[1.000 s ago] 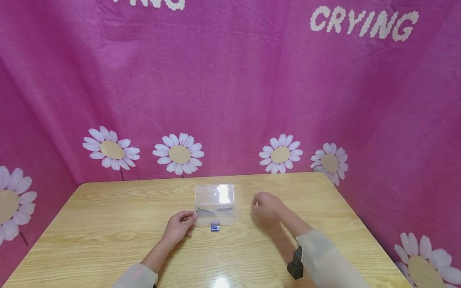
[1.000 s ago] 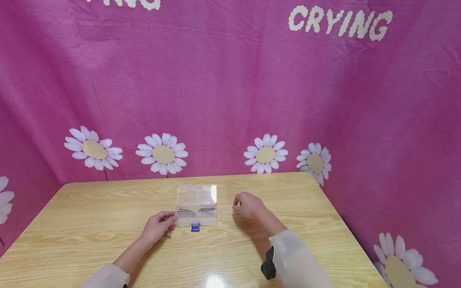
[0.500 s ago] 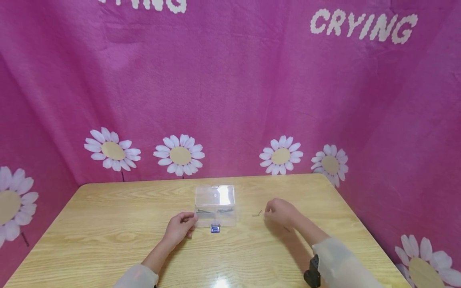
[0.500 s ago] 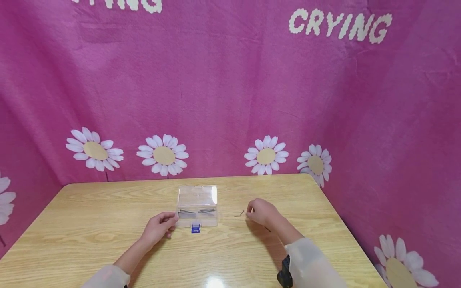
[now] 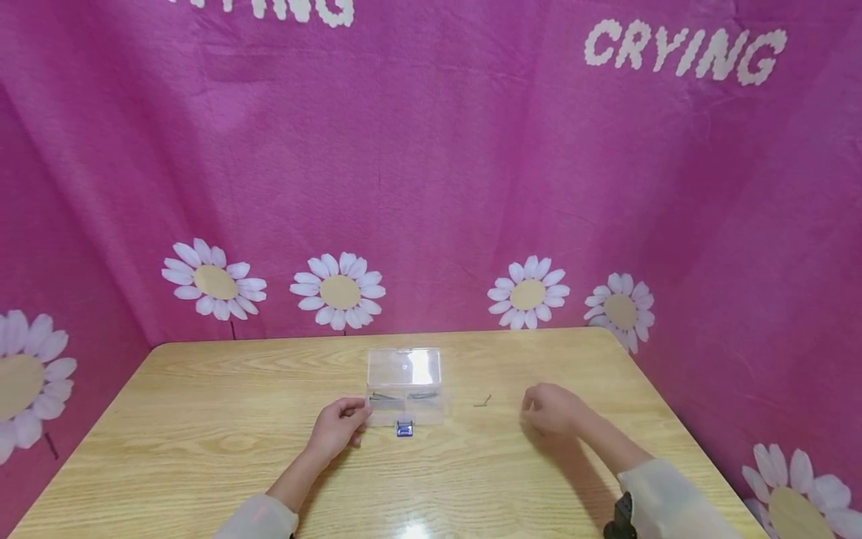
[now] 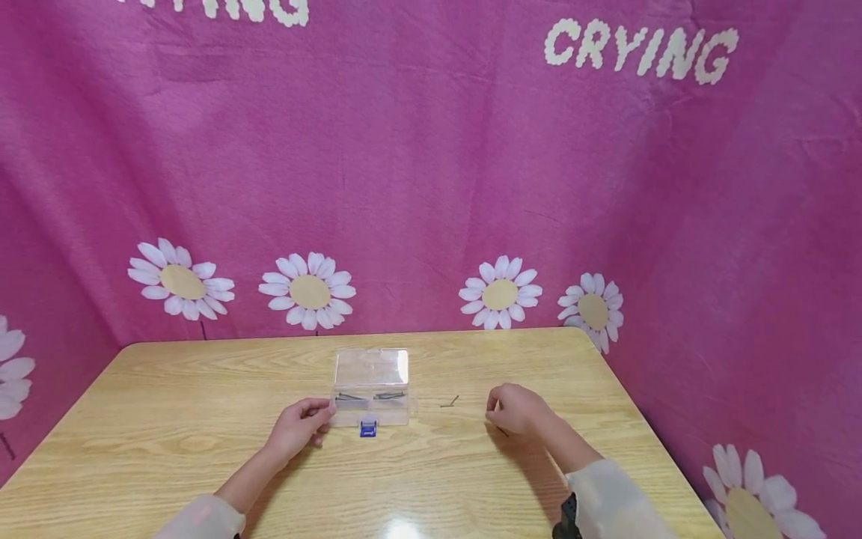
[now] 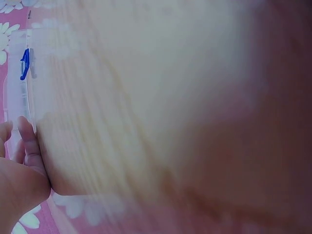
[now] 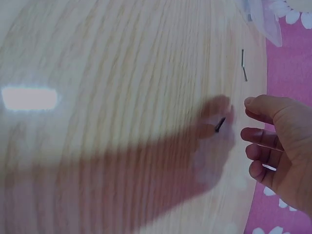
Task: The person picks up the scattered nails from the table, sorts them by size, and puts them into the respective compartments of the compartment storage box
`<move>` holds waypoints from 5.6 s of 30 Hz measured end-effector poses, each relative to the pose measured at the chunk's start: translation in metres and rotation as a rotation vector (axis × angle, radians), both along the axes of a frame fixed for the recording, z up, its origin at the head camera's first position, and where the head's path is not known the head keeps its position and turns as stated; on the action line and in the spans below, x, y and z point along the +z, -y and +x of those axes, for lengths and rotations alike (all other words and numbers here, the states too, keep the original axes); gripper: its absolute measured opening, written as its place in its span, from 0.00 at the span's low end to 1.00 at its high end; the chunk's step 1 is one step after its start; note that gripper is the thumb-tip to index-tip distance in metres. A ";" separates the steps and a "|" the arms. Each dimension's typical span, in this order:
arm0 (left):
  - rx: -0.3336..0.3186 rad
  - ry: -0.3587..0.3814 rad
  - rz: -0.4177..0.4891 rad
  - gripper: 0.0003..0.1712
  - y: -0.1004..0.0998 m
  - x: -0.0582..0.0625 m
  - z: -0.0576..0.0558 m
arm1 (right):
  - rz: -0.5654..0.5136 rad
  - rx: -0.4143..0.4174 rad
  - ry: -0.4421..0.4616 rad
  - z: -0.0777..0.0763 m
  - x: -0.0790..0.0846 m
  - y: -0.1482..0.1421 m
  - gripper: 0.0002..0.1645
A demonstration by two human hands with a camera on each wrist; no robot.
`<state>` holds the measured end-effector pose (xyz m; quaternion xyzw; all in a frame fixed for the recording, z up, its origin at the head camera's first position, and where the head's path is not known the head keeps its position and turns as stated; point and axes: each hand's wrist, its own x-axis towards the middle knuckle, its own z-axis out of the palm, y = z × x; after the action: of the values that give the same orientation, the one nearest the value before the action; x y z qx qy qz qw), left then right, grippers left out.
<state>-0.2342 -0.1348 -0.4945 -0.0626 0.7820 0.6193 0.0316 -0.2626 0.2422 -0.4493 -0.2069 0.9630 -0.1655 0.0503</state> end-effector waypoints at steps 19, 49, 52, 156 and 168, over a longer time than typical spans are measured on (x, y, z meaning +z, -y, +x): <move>0.010 -0.010 -0.004 0.21 0.002 -0.003 -0.003 | -0.095 0.044 0.080 0.016 -0.006 -0.033 0.07; 0.009 -0.001 0.000 0.21 0.000 0.000 -0.001 | -0.197 0.061 0.141 0.009 -0.011 -0.036 0.05; 0.013 -0.003 0.003 0.21 0.000 0.001 0.000 | -0.204 0.056 0.152 0.009 -0.009 -0.033 0.04; 0.004 -0.010 -0.013 0.21 -0.001 0.001 0.000 | -0.347 0.109 0.180 -0.018 0.002 0.130 0.04; -0.004 -0.005 -0.013 0.20 0.001 -0.001 -0.001 | -0.321 0.146 0.202 -0.016 -0.003 0.144 0.07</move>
<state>-0.2348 -0.1353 -0.4959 -0.0599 0.7863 0.6142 0.0305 -0.2789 0.0983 -0.4524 -0.2640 0.8966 -0.3329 0.1248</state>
